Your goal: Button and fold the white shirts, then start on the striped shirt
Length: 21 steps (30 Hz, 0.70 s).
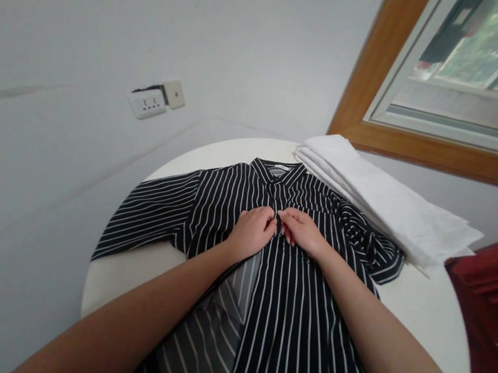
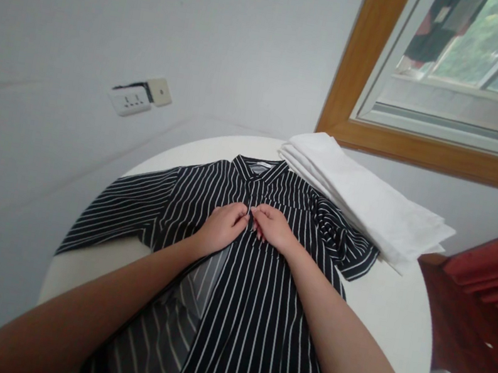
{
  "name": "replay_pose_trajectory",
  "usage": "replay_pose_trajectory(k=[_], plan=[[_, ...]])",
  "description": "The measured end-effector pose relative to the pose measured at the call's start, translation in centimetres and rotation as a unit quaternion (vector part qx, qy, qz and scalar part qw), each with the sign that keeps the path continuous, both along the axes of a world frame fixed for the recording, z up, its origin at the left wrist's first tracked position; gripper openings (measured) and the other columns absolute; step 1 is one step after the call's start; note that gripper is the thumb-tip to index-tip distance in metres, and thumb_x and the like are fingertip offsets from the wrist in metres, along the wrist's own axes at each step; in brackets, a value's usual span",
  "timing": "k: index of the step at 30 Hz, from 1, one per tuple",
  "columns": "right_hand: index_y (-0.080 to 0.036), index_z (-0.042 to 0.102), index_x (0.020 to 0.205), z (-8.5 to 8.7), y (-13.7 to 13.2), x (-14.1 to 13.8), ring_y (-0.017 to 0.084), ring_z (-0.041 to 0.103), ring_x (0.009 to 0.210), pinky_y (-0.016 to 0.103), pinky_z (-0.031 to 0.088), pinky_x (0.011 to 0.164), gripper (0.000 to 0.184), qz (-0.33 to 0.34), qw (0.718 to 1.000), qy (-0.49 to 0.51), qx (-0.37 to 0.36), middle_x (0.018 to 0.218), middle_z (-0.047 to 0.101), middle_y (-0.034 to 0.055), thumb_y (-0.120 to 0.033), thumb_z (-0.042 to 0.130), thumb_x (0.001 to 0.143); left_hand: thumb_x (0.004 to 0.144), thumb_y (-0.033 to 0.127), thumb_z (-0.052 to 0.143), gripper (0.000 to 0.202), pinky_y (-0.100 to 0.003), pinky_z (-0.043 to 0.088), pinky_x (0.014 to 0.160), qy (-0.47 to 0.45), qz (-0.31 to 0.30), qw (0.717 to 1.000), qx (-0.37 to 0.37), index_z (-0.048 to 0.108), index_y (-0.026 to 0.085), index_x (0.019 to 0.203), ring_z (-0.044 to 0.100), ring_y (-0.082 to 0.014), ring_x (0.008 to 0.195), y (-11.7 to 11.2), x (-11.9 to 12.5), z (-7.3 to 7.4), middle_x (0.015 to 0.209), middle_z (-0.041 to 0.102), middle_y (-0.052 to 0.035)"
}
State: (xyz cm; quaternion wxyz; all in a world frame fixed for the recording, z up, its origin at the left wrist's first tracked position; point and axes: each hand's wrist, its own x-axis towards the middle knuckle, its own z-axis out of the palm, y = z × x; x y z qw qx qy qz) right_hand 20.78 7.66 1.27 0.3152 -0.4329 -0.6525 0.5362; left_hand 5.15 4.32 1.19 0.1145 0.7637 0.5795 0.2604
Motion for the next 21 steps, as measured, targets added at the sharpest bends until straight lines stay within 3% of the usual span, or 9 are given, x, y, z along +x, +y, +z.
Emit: replay_pose_trajectory(k=[5, 8, 12, 16, 21], plan=[[-0.021, 0.047, 0.066, -0.8, 0.2, 0.0, 0.007, 0.042, 0.036, 0.019, 0.031, 0.033, 0.034, -0.001, 1.000, 0.016, 0.008, 0.051, 0.049, -0.0070, -0.045, 0.049, 0.091, 0.092, 0.024, 0.043, 0.019, -0.031, 0.039, 0.074, -0.007, -0.005, 1.000, 0.009, 0.049, 0.021, 0.075, 0.056, -0.0182, 0.081, 0.2, -0.2, -0.2, 0.082, 0.060, -0.0015], [-0.021, 0.048, 0.068, -1.3, 0.1, 0.0, 0.008, 0.043, 0.036, 0.019, 0.033, 0.035, 0.037, -0.014, 0.998, -0.010, 0.067, 0.050, 0.049, -0.0069, -0.051, 0.049, 0.091, 0.094, 0.025, 0.042, 0.022, -0.029, 0.040, 0.075, -0.038, -0.015, 0.999, 0.006, 0.051, 0.020, 0.074, 0.056, -0.0165, 0.078, 0.6, -0.5, -0.3, 0.079, 0.059, -0.0009], [-0.020, 0.054, 0.075, -1.5, -0.2, 0.0, 0.007, 0.046, 0.038, 0.019, 0.036, 0.038, 0.034, -0.029, 0.990, -0.034, 0.132, 0.054, 0.052, -0.0056, -0.048, 0.047, 0.093, 0.094, 0.025, 0.043, 0.023, -0.029, 0.042, 0.076, -0.061, -0.024, 0.998, 0.010, 0.055, 0.019, 0.075, 0.056, -0.0161, 0.078, 1.2, -1.2, -0.2, 0.079, 0.060, -0.0015], [-0.020, 0.058, 0.086, -1.3, -0.3, 0.1, 0.009, 0.050, 0.040, 0.019, 0.040, 0.036, 0.029, -0.033, 0.995, -0.006, 0.096, 0.059, 0.054, -0.0053, -0.048, 0.048, 0.091, 0.093, 0.028, 0.047, 0.025, -0.030, 0.044, 0.076, -0.054, -0.032, 0.998, 0.017, 0.060, 0.018, 0.075, 0.057, -0.0165, 0.076, 2.0, -2.2, -0.3, 0.075, 0.062, -0.0022], [-0.020, 0.056, 0.082, -1.1, -0.6, 0.3, 0.010, 0.056, 0.047, 0.019, 0.046, 0.041, 0.028, -0.006, 0.995, -0.002, 0.099, 0.062, 0.053, -0.0048, -0.047, 0.052, 0.088, 0.093, 0.028, 0.045, 0.029, -0.035, 0.045, 0.089, -0.022, -0.079, 0.995, 0.055, 0.067, 0.016, 0.078, 0.061, -0.0182, 0.085, 3.0, -3.4, -0.6, 0.084, 0.070, -0.0056]])
